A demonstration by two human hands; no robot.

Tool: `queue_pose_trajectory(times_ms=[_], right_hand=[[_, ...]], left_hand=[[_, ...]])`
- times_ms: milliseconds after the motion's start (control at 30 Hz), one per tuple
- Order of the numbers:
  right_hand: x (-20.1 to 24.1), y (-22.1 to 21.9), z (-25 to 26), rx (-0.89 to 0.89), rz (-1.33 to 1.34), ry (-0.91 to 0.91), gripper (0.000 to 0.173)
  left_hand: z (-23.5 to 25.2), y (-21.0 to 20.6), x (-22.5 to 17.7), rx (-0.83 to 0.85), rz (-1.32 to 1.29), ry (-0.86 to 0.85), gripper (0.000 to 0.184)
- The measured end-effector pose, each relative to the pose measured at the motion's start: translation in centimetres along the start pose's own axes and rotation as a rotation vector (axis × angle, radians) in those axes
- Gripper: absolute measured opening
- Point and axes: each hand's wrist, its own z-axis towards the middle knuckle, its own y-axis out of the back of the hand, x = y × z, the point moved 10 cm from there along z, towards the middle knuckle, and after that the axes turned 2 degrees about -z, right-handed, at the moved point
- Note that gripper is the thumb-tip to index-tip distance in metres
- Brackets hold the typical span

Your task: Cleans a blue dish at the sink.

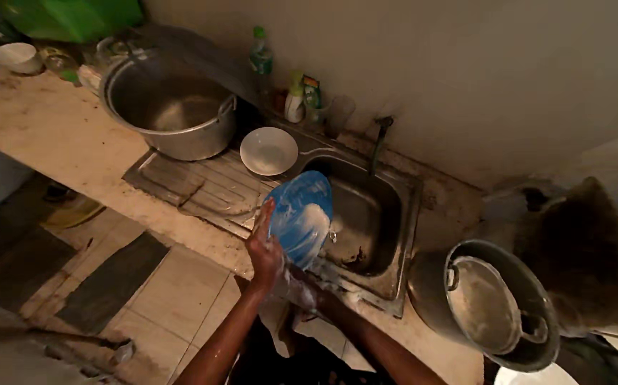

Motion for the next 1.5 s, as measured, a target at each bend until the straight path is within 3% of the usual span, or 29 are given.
queue_pose_trajectory(times_ms=[33, 67, 100, 133, 233, 300, 367, 433, 500, 567, 633, 667, 700, 767, 833, 867, 933, 1000, 1033, 1100, 1200, 1300, 1367, 1400, 1500], right_hand=[[-1.9, 1.2, 0.3, 0.022, -0.342, 0.018, 0.050], [-4.8, 2.3, 1.1, 0.028, -0.696, 0.061, 0.066], [-6.9, 3.4, 2.1, 0.005, -0.912, 0.082, 0.079], [-7.9, 4.2, 2.8, -0.012, -0.998, 0.066, 0.080], [-5.8, 2.7, 3.1, -0.064, -0.941, 0.008, 0.052], [-2.3, 1.9, 3.0, -0.117, -0.737, -0.010, 0.038], [0.2, 1.7, 2.8, -0.174, -0.284, -0.047, 0.039], [0.6, 0.6, 2.6, -0.061, -0.060, -0.065, 0.051], [-2.7, 0.4, 2.5, 0.135, -0.228, -0.109, 0.061], [-7.6, 4.3, 3.4, 0.083, -0.492, -0.095, 0.052], [-8.9, 7.9, 5.1, -0.011, -0.888, 0.058, 0.063], [-8.7, 7.9, 5.6, -0.040, -0.948, 0.074, 0.068], [-8.1, 6.8, 5.4, -0.029, -0.869, 0.023, 0.069], [-5.1, 3.4, 3.0, -0.047, -0.290, -0.159, 0.049], [-3.9, 0.5, 1.4, 0.010, 0.135, -0.267, 0.047], [-4.7, 0.3, 1.4, 0.038, 0.103, -0.241, 0.048], [-7.9, 1.9, 2.4, 0.007, -0.281, -0.172, 0.046], [-8.9, 3.2, 3.8, 0.020, -0.724, -0.066, 0.068], [-8.9, 3.3, 4.1, 0.015, -0.801, -0.041, 0.076], [-7.9, 1.7, 3.4, 0.035, -0.823, -0.046, 0.089], [-3.9, -0.4, 2.6, -0.120, -0.877, 0.043, 0.057], [0.9, 0.4, 3.0, -0.296, -0.749, 0.084, 0.040], [3.1, 0.7, 3.5, -0.236, -0.542, 0.037, 0.036], [2.9, 0.1, 3.5, -0.175, -0.459, 0.020, 0.039], [-1.8, -2.1, 2.8, 0.156, -0.613, -0.001, 0.058]], left_hand=[[0.9, 0.1, 0.0, 0.043, 0.047, 0.038, 0.043], [2.0, -0.1, 0.0, 0.096, 0.080, 0.071, 0.042], [3.0, -0.8, -0.1, 0.156, 0.099, 0.096, 0.042], [3.9, -2.0, -0.4, 0.229, 0.112, 0.144, 0.044], [5.3, -4.8, -0.9, 0.409, 0.165, 0.276, 0.052], [4.5, -5.5, 0.0, 0.417, 0.180, 0.275, 0.055], [1.9, -5.3, 0.8, 0.342, 0.144, 0.179, 0.063], [0.6, -3.6, 0.4, 0.205, 0.102, 0.035, 0.060], [1.4, -1.8, -0.3, 0.171, 0.075, -0.015, 0.053], [2.1, -0.8, -0.4, 0.201, 0.060, 0.007, 0.050], [1.6, -1.1, -0.2, 0.235, 0.014, -0.001, 0.050], [1.1, -1.4, -0.2, 0.220, -0.011, -0.021, 0.052], [0.6, -1.6, -0.2, 0.184, -0.030, -0.038, 0.050], [-0.1, -2.1, -0.2, 0.111, -0.030, -0.079, 0.046], [-0.1, -2.2, -0.5, 0.068, 0.004, -0.082, 0.046], [0.1, -2.3, -0.7, 0.089, 0.016, -0.068, 0.047], [1.0, -2.2, -1.2, 0.152, 0.016, -0.038, 0.050], [2.4, -1.9, -1.2, 0.201, 0.024, 0.017, 0.050], [3.2, -2.0, -1.1, 0.220, 0.049, 0.044, 0.050], [4.9, -2.4, -0.6, 0.261, 0.123, 0.130, 0.047], [7.3, -3.8, 0.7, 0.372, 0.200, 0.318, 0.040], [6.2, -4.2, 1.2, 0.396, 0.182, 0.387, 0.052], [3.5, -3.5, 0.7, 0.296, 0.112, 0.228, 0.059], [2.4, -2.5, 0.3, 0.198, 0.049, 0.144, 0.054], [2.0, 0.9, -0.3, 0.078, -0.001, 0.028, 0.048]])
